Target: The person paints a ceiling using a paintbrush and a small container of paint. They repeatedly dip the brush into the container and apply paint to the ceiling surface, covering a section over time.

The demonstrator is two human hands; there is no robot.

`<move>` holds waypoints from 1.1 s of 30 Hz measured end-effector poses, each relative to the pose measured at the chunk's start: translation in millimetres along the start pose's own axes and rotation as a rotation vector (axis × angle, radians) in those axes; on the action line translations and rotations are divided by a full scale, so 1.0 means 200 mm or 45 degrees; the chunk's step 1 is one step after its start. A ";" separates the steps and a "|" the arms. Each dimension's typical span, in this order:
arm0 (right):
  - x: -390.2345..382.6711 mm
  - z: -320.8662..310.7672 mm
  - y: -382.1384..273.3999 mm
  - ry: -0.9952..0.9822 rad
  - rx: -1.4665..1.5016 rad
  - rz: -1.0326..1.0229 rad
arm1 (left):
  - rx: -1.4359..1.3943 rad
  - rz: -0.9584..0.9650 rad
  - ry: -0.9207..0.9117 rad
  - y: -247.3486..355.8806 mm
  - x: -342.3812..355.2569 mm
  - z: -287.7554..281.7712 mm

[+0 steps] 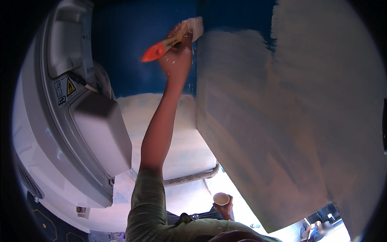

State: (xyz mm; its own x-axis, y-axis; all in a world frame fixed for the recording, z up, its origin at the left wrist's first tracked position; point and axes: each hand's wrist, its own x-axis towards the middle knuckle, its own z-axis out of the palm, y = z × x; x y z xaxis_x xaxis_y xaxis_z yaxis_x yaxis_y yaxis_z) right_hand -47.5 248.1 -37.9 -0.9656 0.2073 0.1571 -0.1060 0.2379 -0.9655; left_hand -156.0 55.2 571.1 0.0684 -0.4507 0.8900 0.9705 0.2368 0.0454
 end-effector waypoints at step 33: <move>0.00 0.03 0.03 -0.011 -0.088 -0.024 | -0.020 0.223 0.051 -0.08 0.06 0.03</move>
State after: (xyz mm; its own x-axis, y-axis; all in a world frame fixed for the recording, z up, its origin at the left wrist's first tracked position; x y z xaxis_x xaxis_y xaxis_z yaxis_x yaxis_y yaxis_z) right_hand -50.3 244.5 -45.2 -0.9657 0.1941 0.1728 -0.1077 0.3064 -0.9458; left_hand -172.3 51.4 584.2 0.2456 -0.4379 0.8648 0.9465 0.3011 -0.1163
